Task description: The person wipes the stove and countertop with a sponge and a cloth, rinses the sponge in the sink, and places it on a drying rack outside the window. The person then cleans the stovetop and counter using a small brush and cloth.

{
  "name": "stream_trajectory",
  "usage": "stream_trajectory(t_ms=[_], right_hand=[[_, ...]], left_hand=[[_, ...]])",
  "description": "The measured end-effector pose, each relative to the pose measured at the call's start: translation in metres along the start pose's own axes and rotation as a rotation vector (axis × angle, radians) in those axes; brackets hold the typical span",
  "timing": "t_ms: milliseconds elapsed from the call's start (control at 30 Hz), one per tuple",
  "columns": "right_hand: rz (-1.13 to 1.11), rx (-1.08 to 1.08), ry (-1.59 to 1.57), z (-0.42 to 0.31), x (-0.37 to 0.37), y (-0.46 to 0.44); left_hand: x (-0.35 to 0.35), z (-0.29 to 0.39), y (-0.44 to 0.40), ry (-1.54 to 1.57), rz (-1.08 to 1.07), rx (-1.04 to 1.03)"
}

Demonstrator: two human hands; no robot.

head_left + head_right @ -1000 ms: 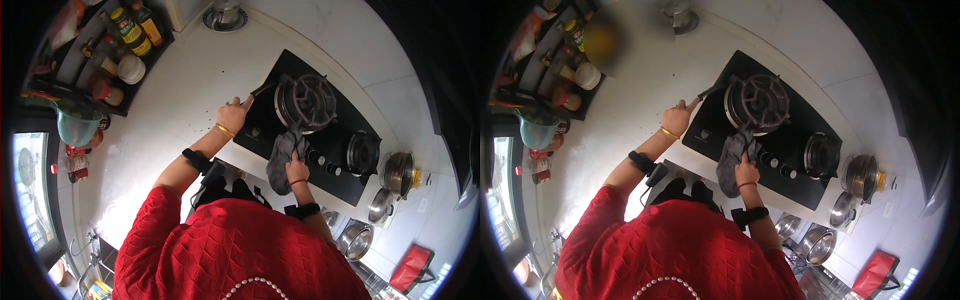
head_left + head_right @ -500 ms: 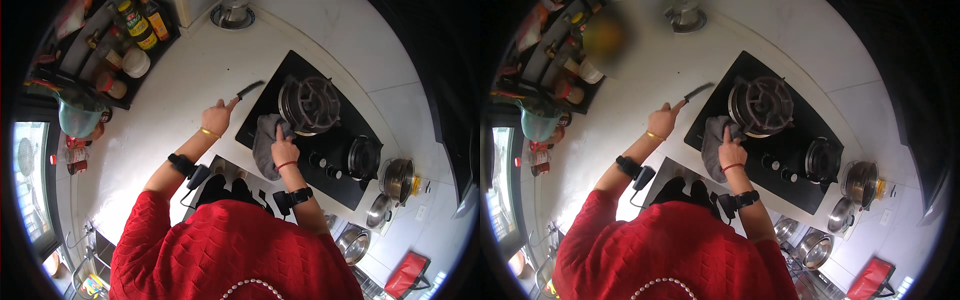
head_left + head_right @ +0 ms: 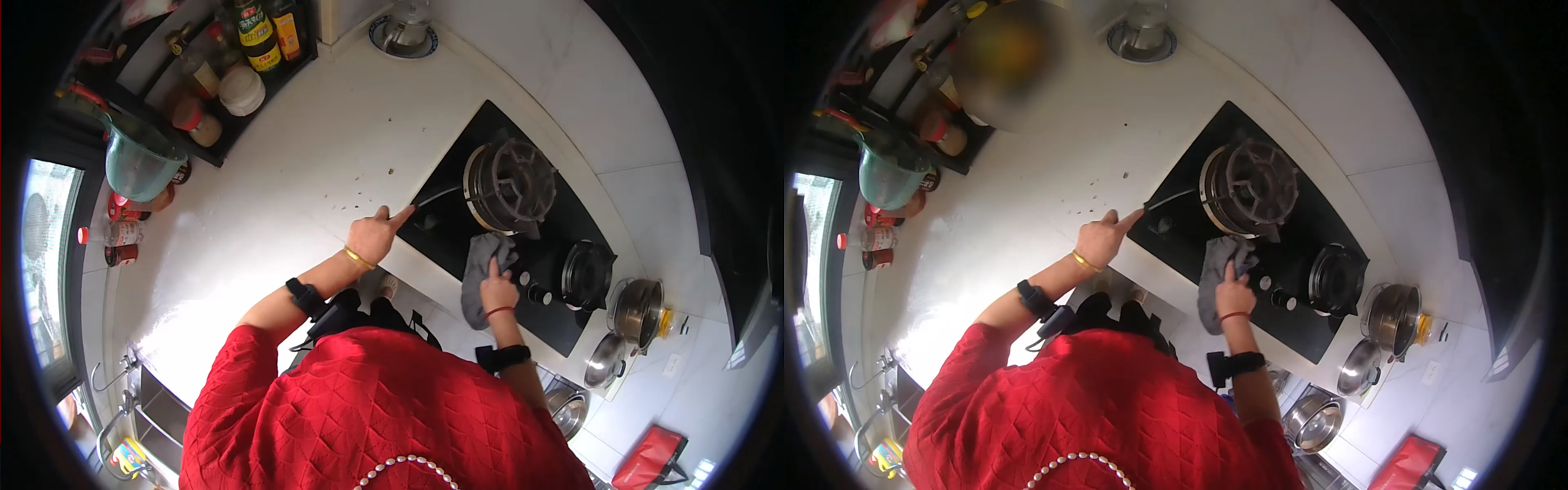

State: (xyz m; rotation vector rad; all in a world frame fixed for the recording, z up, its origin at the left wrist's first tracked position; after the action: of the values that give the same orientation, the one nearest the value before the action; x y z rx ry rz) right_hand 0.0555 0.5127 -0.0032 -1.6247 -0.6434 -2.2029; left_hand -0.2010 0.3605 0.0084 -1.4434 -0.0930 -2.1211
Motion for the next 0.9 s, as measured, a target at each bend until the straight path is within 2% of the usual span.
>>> stream_trajectory(t_ms=[67, 167, 233, 333, 433, 533, 667, 800, 900], right_hand=[[-0.012, -0.002, -0.035, -0.02, 0.002, 0.008], [-0.019, 0.002, -0.046, -0.027, -0.002, 0.011], [-0.025, 0.001, -0.039, -0.027, -0.004, 0.007], [-0.056, 0.001, -0.048, -0.026, -0.003, 0.005], [-0.052, -0.01, -0.074, -0.022, -0.007, 0.004], [-0.057, -0.019, -0.077, -0.024, -0.007, 0.004], [-0.014, 0.013, -0.054, -0.026, -0.008, -0.004], [-0.004, 0.02, -0.067, -0.026, -0.001, -0.002], [0.033, 0.042, -0.058, -0.025, -0.008, -0.002]], left_hand=[[-0.005, 0.01, -0.017, -0.007, 0.036, -0.041], [-0.036, 0.014, -0.037, -0.031, -0.03, -0.151], [-0.05, 0.0, -0.077, -0.067, -0.053, -0.033], [-0.056, 0.009, -0.131, -0.048, 0.038, -0.162], [-0.031, 0.027, -0.133, -0.02, -0.146, -0.155], [-0.032, 0.024, -0.127, 0.007, -0.172, -0.057], [-0.055, 0.019, -0.16, 0.047, 0.011, 0.042], [-0.036, 0.026, -0.132, 0.031, 0.038, 0.04], [-0.046, 0.023, -0.104, 0.004, -0.06, 0.012]])
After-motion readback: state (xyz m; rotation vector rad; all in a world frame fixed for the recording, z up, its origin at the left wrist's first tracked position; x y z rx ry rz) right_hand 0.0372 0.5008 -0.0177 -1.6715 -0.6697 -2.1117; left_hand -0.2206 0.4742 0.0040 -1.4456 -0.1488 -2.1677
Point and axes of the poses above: each hand's wrist, its own y-axis away from the middle knuckle, its own x-axis out of the back of the hand, z = x × y, the point moved 2 cm from there along -y, towards the middle knuckle, and after that the axes turned 11 degrees about z, right-handed, at the moved point
